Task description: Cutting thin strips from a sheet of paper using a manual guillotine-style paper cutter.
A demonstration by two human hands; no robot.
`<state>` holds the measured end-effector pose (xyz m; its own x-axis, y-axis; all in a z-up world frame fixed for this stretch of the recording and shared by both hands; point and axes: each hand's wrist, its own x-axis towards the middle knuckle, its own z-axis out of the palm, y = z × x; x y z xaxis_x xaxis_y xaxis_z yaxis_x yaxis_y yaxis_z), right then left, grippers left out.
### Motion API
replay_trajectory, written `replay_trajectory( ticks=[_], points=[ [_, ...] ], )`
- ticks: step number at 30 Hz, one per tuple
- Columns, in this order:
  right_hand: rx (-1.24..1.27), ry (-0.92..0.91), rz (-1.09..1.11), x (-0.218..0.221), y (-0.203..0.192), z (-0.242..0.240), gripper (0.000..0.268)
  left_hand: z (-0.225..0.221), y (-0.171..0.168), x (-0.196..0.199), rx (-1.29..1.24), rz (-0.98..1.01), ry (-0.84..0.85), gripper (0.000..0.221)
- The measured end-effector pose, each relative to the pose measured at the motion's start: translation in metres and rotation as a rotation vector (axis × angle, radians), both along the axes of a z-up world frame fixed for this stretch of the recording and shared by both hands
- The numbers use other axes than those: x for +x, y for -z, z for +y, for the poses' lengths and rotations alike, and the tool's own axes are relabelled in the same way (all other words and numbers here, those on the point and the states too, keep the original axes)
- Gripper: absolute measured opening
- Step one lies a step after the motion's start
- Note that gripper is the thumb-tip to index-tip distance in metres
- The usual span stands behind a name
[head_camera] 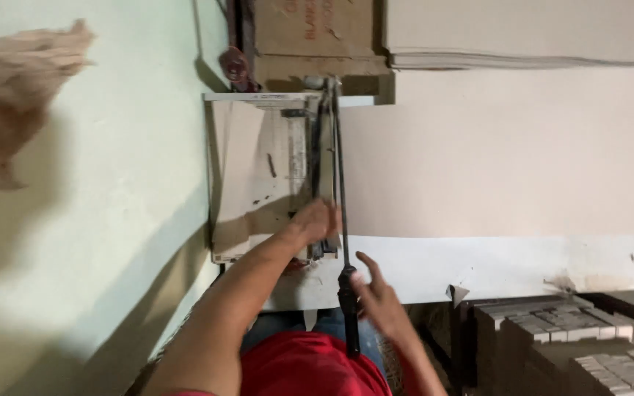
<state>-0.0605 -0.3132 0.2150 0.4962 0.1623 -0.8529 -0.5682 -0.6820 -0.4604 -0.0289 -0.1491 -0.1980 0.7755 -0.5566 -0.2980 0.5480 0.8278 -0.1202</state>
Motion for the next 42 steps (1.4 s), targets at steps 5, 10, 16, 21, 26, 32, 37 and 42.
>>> replay_trajectory(
  ticks=[5, 10, 16, 21, 26, 32, 37, 42],
  points=[
    [0.048, 0.587, 0.039, -0.013, 0.151, -0.078, 0.058, 0.06, -0.115, -0.034, -0.707, 1.33, -0.341, 0.023],
    [0.133, 0.903, 0.015, 0.008, 0.202, -0.097, 0.077, 0.167, -0.174, -0.026, -2.176, 1.631, -1.137, 0.022],
    [0.415, 1.239, -0.067, 0.016, 0.205, -0.121, 0.045, 0.171, -0.259, 0.004, -2.703, 1.005, -1.196, 0.066],
    [0.431, 1.239, -0.11, -0.021, 0.23, -0.162, 0.026, 0.157, -0.248, 0.037, -3.622, -0.192, -0.97, 0.108],
    [0.243, 1.025, -0.065, -0.008, 0.2, -0.11, 0.019, 0.157, -0.242, 0.04, -3.692, -0.257, -0.922, 0.093],
    [0.282, 0.947, -0.093, 0.007, 0.229, -0.098, 0.036, 0.08, -0.329, 0.07, -3.187, 0.661, -1.198, 0.07],
    [0.231, 0.985, -0.088, 0.01, 0.246, -0.099, 0.035, 0.026, -0.225, 0.07, -3.178, 0.927, -1.578, 0.11],
    [0.039, 0.59, 0.04, 0.02, 0.211, -0.089, 0.058, 0.002, -0.239, 0.071, -2.815, 0.72, -1.89, 0.109]
  ],
)
